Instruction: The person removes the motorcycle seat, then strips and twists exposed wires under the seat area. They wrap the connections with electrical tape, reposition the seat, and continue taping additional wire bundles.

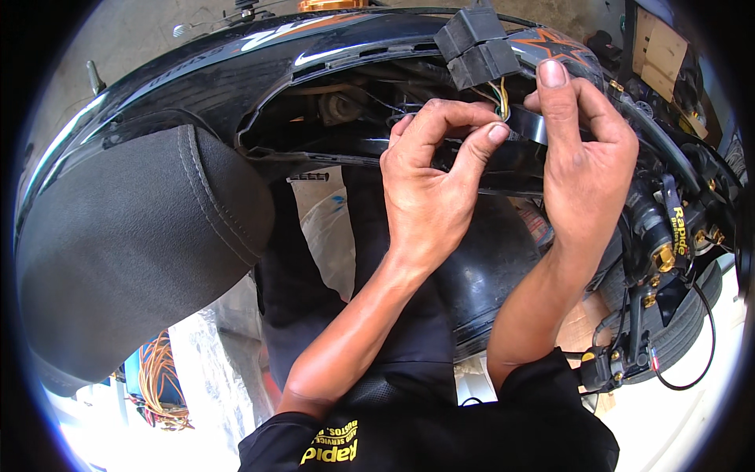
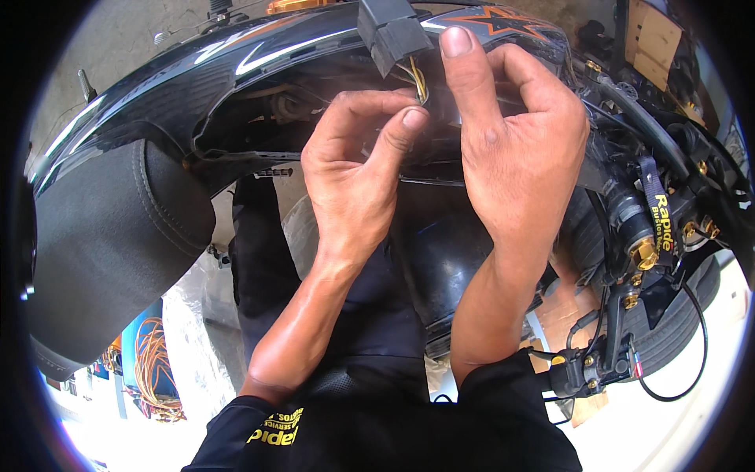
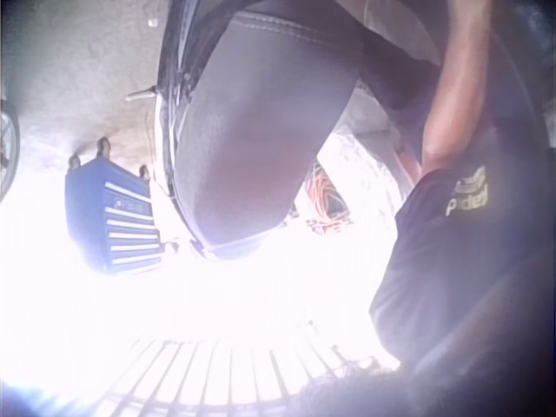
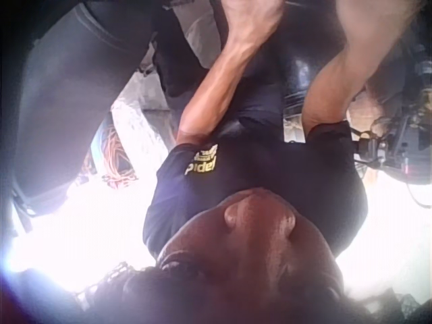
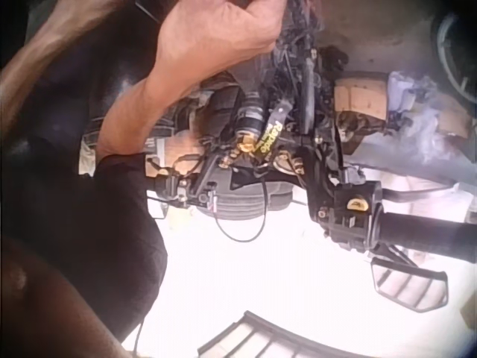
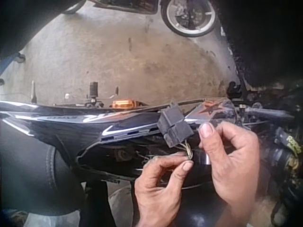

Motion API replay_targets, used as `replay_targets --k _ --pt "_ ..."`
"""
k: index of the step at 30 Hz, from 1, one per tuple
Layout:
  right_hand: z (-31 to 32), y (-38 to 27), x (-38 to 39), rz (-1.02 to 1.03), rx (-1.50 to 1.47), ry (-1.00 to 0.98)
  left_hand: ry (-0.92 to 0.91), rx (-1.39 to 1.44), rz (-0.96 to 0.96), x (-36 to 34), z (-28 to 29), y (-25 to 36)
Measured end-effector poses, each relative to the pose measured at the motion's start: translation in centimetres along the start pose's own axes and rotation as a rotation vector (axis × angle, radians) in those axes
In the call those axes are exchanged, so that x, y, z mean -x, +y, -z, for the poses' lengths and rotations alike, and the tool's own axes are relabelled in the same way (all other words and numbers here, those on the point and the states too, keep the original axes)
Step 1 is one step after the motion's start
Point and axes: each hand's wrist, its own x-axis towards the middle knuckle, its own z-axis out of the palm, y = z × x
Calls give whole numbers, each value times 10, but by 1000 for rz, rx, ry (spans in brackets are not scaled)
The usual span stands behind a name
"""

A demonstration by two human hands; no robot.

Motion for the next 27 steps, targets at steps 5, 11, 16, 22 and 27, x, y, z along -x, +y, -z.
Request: replay_targets --k 5,11,16,22,27 --pt "1 1 0 -12 -47 31 12 10 9 -1 -3 -1" --pt "17 -3 7 -21 -106 -70 21 -50 -29 2 -7 1" --pt "28 -18 12 42 -132 -243 68 -105 -86 9 -16 -6" --pt "4 -42 27 131 -14 -195 194 -124 10 15 -24 -6" --pt "-35 -42 38 289 156 84 349 -56 -10 18 -44 -1"
